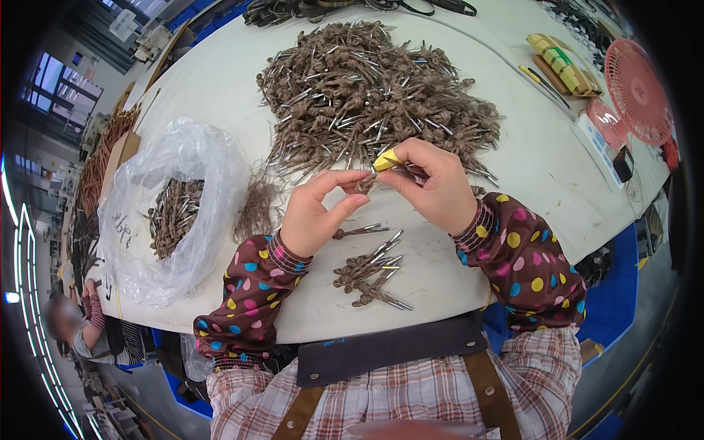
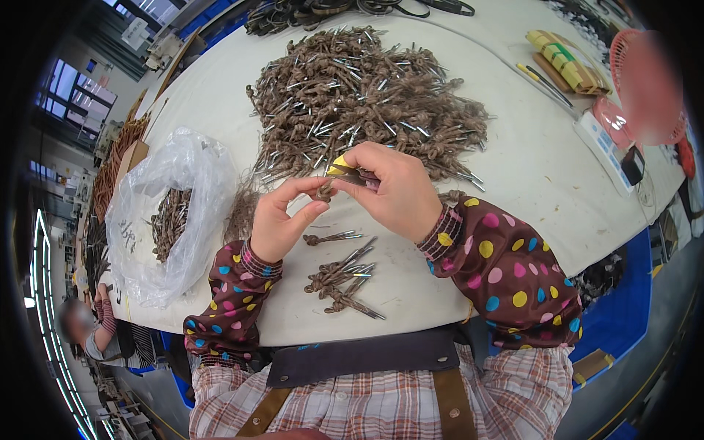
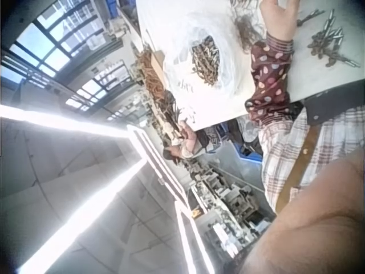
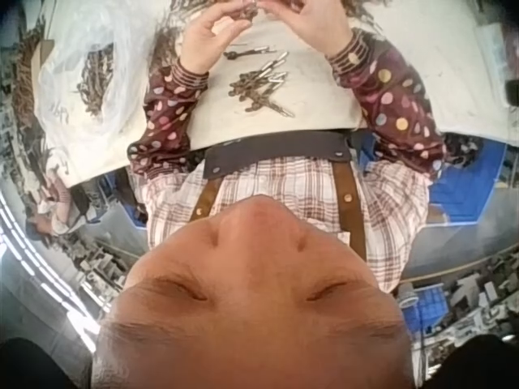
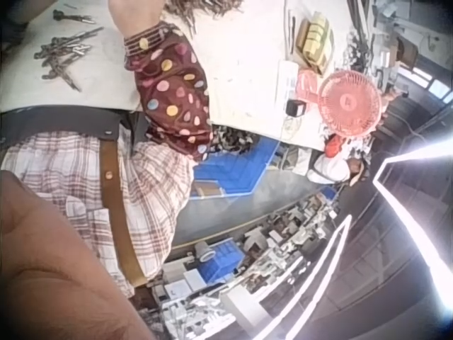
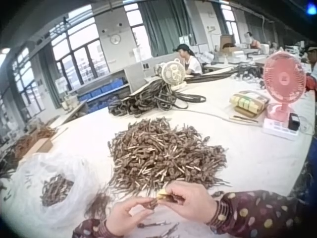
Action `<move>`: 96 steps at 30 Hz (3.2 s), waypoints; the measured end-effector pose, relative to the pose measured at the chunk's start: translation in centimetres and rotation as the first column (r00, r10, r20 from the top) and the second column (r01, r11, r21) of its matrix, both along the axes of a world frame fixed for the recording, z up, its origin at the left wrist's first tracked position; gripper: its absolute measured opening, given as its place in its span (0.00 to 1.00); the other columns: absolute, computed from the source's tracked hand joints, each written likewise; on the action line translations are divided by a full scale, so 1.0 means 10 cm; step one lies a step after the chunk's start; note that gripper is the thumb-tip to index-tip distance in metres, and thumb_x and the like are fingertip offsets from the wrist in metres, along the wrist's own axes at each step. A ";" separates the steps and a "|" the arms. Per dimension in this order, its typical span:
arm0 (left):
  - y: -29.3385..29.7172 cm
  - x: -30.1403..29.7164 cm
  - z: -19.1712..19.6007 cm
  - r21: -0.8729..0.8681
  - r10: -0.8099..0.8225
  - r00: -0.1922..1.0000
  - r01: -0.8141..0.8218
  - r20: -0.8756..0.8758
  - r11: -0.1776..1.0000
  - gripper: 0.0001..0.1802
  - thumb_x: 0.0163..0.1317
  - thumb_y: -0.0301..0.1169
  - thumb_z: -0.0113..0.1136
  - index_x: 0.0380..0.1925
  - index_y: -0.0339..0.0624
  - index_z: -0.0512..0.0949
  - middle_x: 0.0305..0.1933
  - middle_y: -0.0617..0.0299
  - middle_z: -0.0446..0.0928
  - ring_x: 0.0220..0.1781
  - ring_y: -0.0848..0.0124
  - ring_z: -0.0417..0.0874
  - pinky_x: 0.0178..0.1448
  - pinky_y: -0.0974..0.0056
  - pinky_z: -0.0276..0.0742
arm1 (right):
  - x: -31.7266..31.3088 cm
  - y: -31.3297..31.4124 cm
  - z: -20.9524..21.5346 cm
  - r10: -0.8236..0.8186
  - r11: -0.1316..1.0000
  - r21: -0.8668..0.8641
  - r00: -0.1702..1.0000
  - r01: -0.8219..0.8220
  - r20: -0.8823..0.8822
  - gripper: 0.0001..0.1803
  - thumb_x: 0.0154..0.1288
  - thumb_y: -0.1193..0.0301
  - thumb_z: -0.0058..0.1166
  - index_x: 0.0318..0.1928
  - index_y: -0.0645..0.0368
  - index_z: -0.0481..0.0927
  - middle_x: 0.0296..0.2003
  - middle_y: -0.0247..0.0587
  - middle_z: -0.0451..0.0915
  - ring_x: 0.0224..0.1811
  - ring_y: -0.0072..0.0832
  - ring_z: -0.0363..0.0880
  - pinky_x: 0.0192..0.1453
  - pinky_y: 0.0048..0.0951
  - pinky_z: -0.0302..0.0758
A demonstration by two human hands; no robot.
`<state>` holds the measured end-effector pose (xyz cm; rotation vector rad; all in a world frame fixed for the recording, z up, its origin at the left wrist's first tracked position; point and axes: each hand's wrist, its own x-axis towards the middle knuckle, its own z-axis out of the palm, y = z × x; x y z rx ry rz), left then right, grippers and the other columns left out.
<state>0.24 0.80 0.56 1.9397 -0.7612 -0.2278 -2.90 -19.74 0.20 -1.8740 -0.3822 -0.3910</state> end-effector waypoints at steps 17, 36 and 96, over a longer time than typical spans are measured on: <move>0.01 -0.01 -0.17 -0.207 0.127 0.989 -0.109 0.074 0.972 0.19 0.57 0.24 0.62 0.44 0.36 0.64 0.42 0.54 0.79 0.44 0.70 0.81 0.47 0.68 0.74 | -0.01 0.05 0.00 0.152 0.971 0.216 0.966 -0.105 -0.212 0.26 0.57 0.80 0.59 0.55 0.61 0.66 0.39 0.31 0.74 0.34 0.10 0.74 0.33 0.11 0.67; -0.01 -0.02 0.01 0.062 -0.081 0.780 0.053 0.621 0.997 0.18 0.53 0.20 0.64 0.39 0.41 0.64 0.40 0.58 0.82 0.42 0.68 0.83 0.61 0.52 0.68 | 0.03 0.00 0.00 0.264 0.861 0.476 0.958 -0.179 -0.117 0.22 0.59 0.82 0.52 0.54 0.59 0.65 0.35 0.28 0.76 0.29 0.07 0.65 0.32 0.11 0.63; -0.02 0.06 -0.21 -0.465 -0.184 0.797 -0.133 -0.575 0.875 0.08 0.67 0.30 0.49 0.44 0.45 0.65 0.43 0.55 0.77 0.40 0.73 0.77 0.55 0.64 0.71 | 0.12 -0.34 0.16 0.325 0.665 0.743 0.867 0.075 -0.378 0.11 0.61 0.72 0.57 0.42 0.57 0.71 0.25 0.23 0.69 0.14 0.08 0.55 0.15 0.14 0.53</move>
